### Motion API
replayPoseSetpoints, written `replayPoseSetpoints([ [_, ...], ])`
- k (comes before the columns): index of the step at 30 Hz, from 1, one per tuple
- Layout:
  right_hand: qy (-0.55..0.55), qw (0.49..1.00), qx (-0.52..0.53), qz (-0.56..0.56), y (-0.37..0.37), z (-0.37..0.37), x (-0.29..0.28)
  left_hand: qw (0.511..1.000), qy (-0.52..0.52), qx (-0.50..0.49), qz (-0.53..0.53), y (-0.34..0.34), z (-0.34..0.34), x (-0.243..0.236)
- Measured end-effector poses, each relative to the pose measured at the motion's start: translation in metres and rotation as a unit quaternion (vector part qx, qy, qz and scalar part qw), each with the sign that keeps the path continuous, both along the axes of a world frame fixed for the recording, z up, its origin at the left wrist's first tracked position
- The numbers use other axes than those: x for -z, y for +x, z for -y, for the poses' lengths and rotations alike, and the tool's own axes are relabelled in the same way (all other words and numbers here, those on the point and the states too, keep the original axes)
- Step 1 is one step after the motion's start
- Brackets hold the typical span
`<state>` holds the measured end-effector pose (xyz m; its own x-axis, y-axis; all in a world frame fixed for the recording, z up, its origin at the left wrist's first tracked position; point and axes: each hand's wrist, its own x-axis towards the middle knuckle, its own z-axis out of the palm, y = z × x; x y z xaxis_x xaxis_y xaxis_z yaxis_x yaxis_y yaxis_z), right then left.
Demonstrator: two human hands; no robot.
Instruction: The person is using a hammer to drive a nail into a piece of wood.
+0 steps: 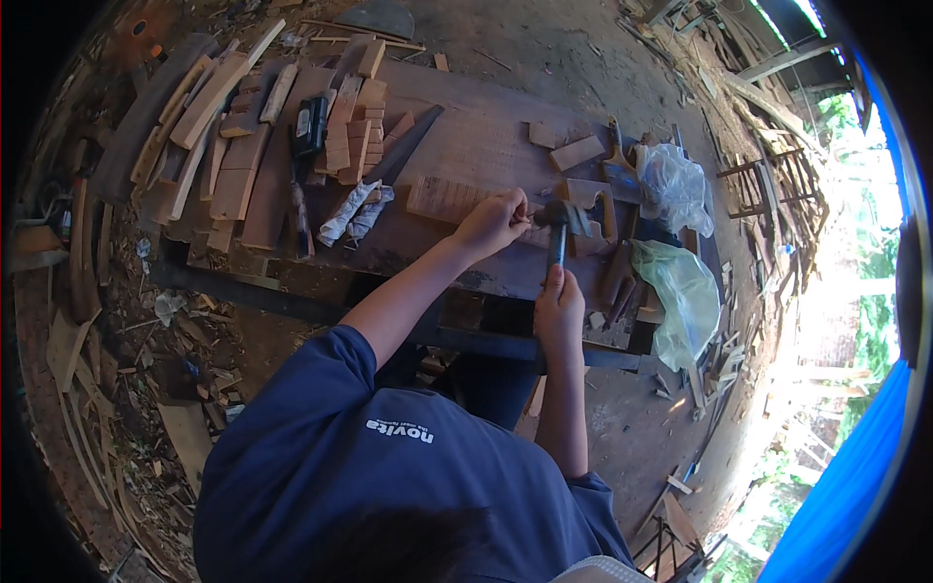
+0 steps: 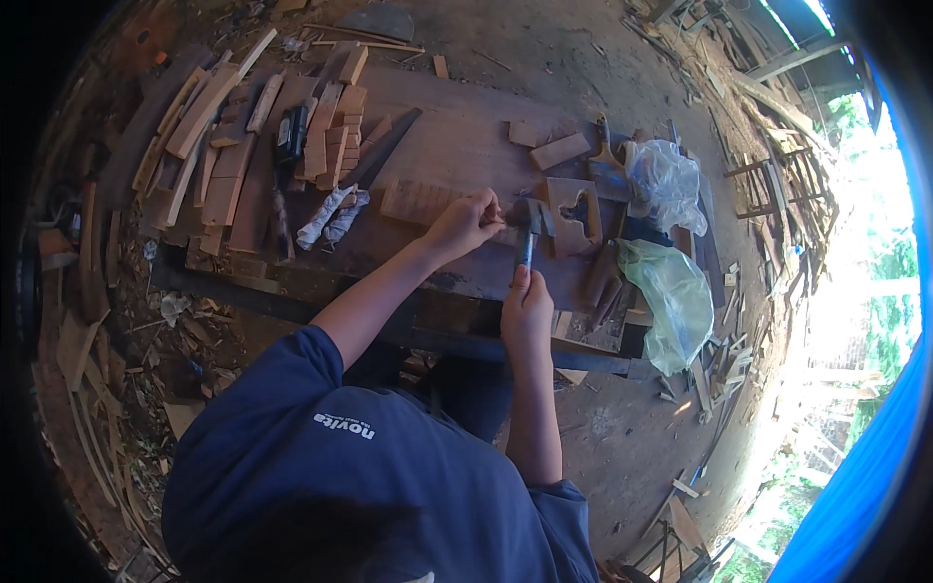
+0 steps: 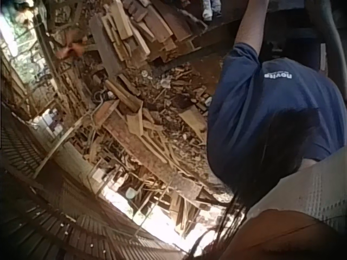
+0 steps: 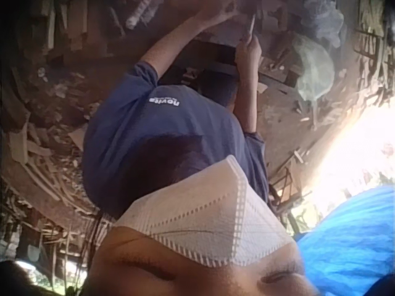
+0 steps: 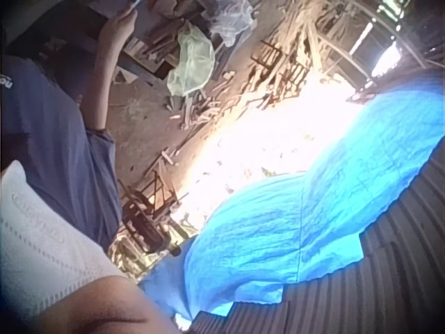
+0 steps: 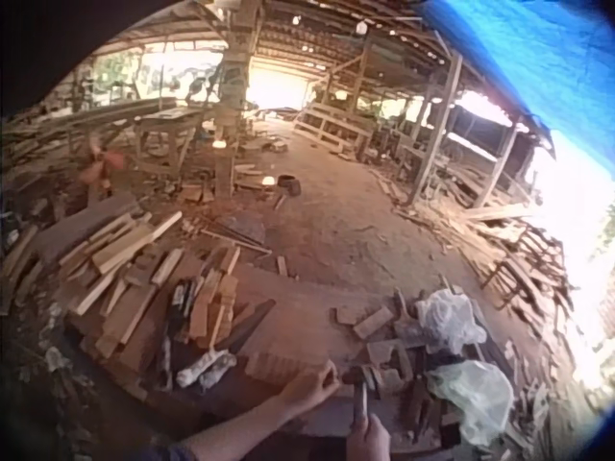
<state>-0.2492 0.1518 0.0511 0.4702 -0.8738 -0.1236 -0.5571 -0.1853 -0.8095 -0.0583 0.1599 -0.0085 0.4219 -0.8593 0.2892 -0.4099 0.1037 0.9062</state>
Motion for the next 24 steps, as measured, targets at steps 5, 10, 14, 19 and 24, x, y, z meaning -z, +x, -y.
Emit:
replayPoseSetpoints([
  [5,-0.096,0.993,0.010,0.069,0.000,-0.007,-0.001,1.000,0.003,0.001,0.013,0.000,0.002,0.002],
  [10,-0.080,0.997,-0.019,-0.015,0.003,0.001,0.002,0.999,-0.013,-0.007,0.044,0.002,0.002,0.007],
  [14,-0.028,0.999,-0.004,0.026,0.003,0.002,-0.008,1.000,-0.020,-0.002,0.016,0.001,0.002,0.003],
  [19,-0.028,0.999,0.026,-0.004,0.004,-0.006,0.004,1.000,0.008,0.017,-0.001,0.001,0.003,-0.001],
  [24,-0.001,0.999,0.024,-0.046,0.010,-0.004,-0.017,0.987,-0.134,-0.090,-0.015,0.009,0.012,0.021],
])
